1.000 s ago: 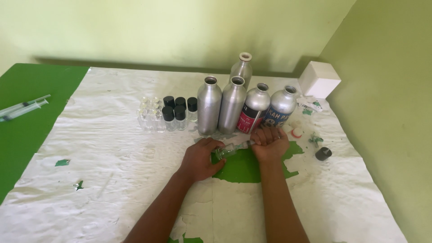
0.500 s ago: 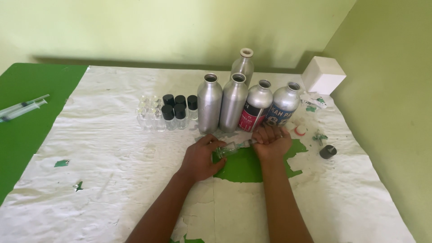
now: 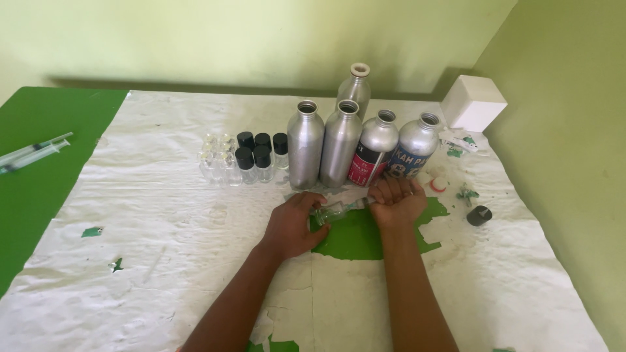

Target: Transferring perfume from large aluminum canisters into smaller glass sample bottles using a syringe.

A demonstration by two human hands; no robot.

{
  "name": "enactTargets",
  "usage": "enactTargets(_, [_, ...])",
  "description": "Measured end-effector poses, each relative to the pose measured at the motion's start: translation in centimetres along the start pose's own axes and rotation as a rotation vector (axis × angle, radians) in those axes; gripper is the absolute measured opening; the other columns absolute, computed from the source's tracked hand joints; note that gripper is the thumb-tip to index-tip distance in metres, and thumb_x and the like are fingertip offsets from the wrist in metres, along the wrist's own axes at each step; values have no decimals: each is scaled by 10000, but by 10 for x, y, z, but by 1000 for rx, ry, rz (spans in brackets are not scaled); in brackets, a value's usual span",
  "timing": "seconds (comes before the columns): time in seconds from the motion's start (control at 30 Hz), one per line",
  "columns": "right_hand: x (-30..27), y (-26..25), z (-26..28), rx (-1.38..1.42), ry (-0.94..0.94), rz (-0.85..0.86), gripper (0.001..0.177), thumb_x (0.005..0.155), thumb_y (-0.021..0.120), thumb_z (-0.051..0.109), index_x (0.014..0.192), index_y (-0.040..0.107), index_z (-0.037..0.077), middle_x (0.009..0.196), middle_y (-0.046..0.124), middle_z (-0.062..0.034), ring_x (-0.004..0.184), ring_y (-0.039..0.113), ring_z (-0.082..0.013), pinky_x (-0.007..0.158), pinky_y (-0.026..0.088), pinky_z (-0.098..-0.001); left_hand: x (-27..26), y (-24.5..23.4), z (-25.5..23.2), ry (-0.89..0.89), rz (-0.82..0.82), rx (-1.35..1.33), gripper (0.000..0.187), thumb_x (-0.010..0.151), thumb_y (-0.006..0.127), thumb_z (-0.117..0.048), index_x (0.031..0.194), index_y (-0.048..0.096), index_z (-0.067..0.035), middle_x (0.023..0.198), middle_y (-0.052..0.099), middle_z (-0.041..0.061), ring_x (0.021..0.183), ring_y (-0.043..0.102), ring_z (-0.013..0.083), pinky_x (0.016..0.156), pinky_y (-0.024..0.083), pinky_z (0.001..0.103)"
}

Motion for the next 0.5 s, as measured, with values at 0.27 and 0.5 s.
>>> enactTargets(0.27, [-1, 0, 0, 22, 12, 30, 381, 931, 509, 301, 610, 311, 246, 552, 169, 105, 449, 199, -96, 436, 203, -272, 0, -6, -11, 20, 38, 13, 368, 801, 809, -314, 1120, 725, -151, 1036, 716, 60, 983, 707, 276, 824, 600, 416])
enactTargets(0.5, [9, -7, -1, -6, 16, 52, 389, 939, 495, 303, 603, 308, 253, 545, 170, 103, 438, 196, -102, 436, 197, -280, -1, -1, -3, 5, 46, 29, 335, 809, 807, -317, 1105, 748, -172, 1044, 691, 43, 993, 696, 272, 834, 601, 416])
Point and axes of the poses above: each hand's wrist, its own x-axis towards the middle knuckle, its own y-axis out of the palm, z = x × y, the point moved 9 cm from there along x, towards the middle knuckle
